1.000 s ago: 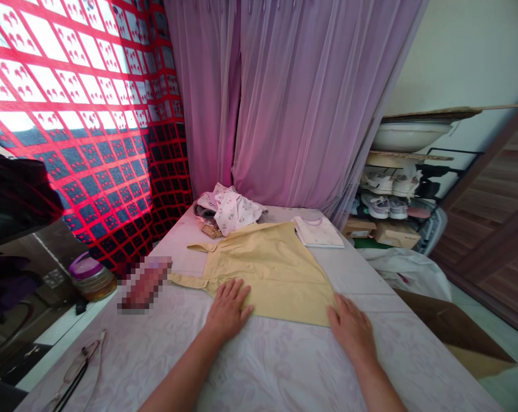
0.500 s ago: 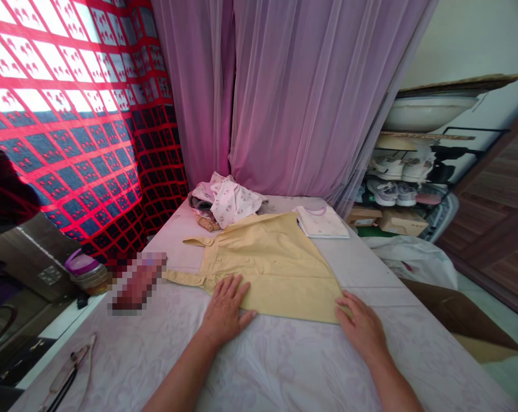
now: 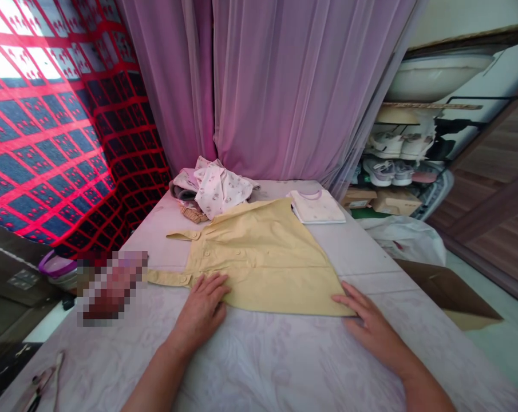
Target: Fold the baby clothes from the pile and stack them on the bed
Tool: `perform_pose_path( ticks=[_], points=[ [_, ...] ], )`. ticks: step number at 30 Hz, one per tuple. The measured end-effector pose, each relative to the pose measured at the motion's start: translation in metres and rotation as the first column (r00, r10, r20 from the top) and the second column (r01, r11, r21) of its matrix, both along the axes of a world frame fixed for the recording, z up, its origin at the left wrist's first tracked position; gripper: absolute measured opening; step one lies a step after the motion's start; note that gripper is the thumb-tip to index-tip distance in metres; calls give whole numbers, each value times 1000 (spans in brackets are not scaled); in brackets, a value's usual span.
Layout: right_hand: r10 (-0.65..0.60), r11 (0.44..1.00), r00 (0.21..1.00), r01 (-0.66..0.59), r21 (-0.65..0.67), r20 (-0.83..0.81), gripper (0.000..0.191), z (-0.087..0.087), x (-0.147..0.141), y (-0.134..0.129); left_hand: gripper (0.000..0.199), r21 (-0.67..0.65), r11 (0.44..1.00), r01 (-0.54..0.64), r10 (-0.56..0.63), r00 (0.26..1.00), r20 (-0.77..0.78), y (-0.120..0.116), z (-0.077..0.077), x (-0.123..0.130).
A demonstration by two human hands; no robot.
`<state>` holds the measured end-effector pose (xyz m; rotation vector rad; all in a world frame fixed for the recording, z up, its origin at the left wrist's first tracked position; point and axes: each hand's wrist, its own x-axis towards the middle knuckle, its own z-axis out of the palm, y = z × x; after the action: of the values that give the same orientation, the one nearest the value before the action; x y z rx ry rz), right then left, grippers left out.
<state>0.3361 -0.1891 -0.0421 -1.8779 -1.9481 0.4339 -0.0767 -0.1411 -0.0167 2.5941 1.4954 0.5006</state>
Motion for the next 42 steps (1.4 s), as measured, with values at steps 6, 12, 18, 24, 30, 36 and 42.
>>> perform_pose_path(
  ticks=[6, 12, 18, 24, 30, 36, 42],
  points=[
    [-34, 974, 998, 23, 227, 44, 33, -1, -3, 7, 34, -31, 1000, 3, -3, 1000, 14, 1, 1, -5],
    [-48, 923, 998, 59, 380, -39, 32, 6, -9, 7, 40, -50, 998, -33, 34, 999, 18, 2, 3, -5],
    [-38, 904, 991, 88, 417, -127, 29, 15, -16, 4, 41, -30, 994, -109, 109, 994, 17, 9, 0, -16],
    [-105, 904, 982, 160, 396, -157, 32, 18, -18, 1, 29, 47, 984, -172, 164, 976, 145, 14, 0, -32],
    [-210, 899, 959, 266, 348, -191, 36, 11, -13, -2, 25, 69, 988, -137, 120, 971, 207, 12, 11, -34],
    [-279, 876, 915, 366, 313, -290, 34, 26, -26, -11, 26, 108, 984, -141, 118, 974, 191, 2, 28, -30],
    [-368, 881, 912, 405, 246, -183, 37, 26, -38, -3, 29, 102, 970, -222, 216, 974, 64, 4, 24, -27]
  ],
)
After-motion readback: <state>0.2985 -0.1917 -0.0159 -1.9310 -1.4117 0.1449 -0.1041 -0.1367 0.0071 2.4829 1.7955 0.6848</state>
